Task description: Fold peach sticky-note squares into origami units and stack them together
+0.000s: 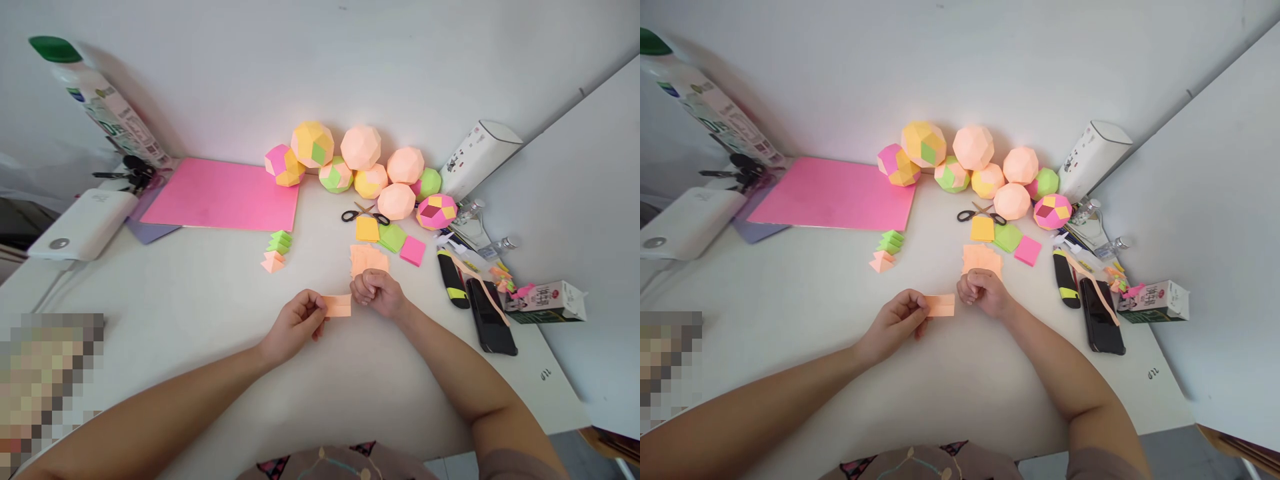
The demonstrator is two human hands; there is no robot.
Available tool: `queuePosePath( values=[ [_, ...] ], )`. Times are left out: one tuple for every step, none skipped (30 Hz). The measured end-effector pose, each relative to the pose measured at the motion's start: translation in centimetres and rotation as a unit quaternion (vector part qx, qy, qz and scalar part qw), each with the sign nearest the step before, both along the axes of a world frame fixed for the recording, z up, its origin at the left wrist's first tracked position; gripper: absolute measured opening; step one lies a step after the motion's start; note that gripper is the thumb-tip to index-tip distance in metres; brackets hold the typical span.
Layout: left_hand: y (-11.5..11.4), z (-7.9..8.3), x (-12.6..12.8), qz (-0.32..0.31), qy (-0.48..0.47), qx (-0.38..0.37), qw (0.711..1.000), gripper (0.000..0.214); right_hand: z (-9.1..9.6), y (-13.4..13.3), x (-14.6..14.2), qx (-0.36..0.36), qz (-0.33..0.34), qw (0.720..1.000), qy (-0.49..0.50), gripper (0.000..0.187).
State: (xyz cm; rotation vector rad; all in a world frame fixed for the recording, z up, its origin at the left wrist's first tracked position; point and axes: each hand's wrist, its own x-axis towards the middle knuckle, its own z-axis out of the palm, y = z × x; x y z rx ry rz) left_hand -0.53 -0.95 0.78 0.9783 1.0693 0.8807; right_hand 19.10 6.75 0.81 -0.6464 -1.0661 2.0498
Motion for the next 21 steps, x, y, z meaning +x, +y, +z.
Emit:
queuePosePath(
  values=[
    [-0.01,0.00,-0.01,0.000,0.001,0.000,1.000,0.015,-0.05,-0.01,0.01,0.001,-0.001,1.000,-0.001,0.033],
    [-0.01,0.00,-0.01,-0.001,0.001,0.000,1.000,0.014,-0.10,-0.03,0.01,0.003,-0.002,1.000,-0.002,0.033],
    [-0.01,0.01,-0.01,-0.001,0.001,0.001,1.000,0.014,-0.14,-0.04,0.02,0.005,-0.002,1.000,-0.003,0.033],
    [-0.01,0.02,-0.01,-0.001,0.000,0.002,1.000,0.014,-0.19,-0.06,0.02,0.008,-0.003,1.000,-0.004,0.032],
    [-0.01,0.03,0.00,-0.001,-0.001,0.003,1.000,0.014,-0.24,-0.07,0.03,0.011,-0.002,1.000,-0.006,0.032],
    [-0.01,0.03,0.00,-0.001,-0.002,0.003,1.000,0.014,-0.30,-0.08,0.05,0.015,0.000,1.000,-0.006,0.031],
    [-0.01,0.02,0.01,-0.001,-0.003,0.004,1.000,0.013,-0.36,-0.09,0.06,0.019,0.002,1.000,-0.005,0.031],
    [0.00,0.01,0.01,-0.002,-0.004,0.003,1.000,0.013,-0.42,-0.09,0.09,0.022,0.004,1.000,-0.002,0.030],
    [0.00,-0.02,0.00,-0.002,-0.005,0.003,1.000,0.013,-0.47,-0.08,0.11,0.024,0.007,1.000,0.000,0.030],
    [-0.01,-0.04,-0.01,-0.002,-0.006,0.001,1.000,0.013,-0.52,-0.08,0.13,0.025,0.009,1.000,0.002,0.030],
    [-0.01,-0.06,-0.02,-0.002,-0.007,0.001,1.000,0.013,-0.55,-0.07,0.15,0.026,0.010,1.000,0.002,0.030],
    [-0.02,-0.08,-0.04,-0.002,-0.008,0.001,1.000,0.013,-0.57,-0.07,0.17,0.026,0.011,1.000,-0.001,0.030],
    [-0.04,-0.10,-0.06,-0.002,-0.009,0.001,1.000,0.013,-0.57,-0.07,0.18,0.027,0.012,1.000,-0.005,0.030],
    [-0.05,-0.10,-0.08,-0.002,-0.009,0.002,1.000,0.013,-0.57,-0.08,0.18,0.028,0.014,0.999,-0.007,0.030],
    [-0.06,-0.10,-0.09,-0.003,-0.009,0.003,1.000,0.012,-0.55,-0.08,0.18,0.029,0.015,0.999,-0.009,0.029],
    [-0.07,-0.11,-0.10,-0.003,-0.008,0.003,1.000,0.012,-0.53,-0.09,0.18,0.029,0.016,0.999,-0.008,0.028],
    [-0.07,-0.11,-0.11,-0.004,-0.007,0.003,1.000,0.012,-0.51,-0.10,0.18,0.030,0.017,0.999,-0.006,0.027],
    [-0.07,-0.13,-0.11,-0.005,-0.006,0.004,1.000,0.012,-0.48,-0.10,0.18,0.031,0.018,0.999,-0.003,0.027],
    [-0.06,-0.15,-0.10,-0.005,-0.005,0.004,1.000,0.012,-0.46,-0.10,0.19,0.031,0.019,0.999,0.000,0.026],
    [-0.05,-0.18,-0.09,-0.006,-0.005,0.006,1.000,0.012,-0.45,-0.10,0.19,0.031,0.020,0.999,0.002,0.026],
    [-0.04,-0.21,-0.08,-0.007,-0.006,0.008,1.000,0.012,-0.44,-0.09,0.19,0.032,0.021,0.999,0.004,0.026]
  ],
)
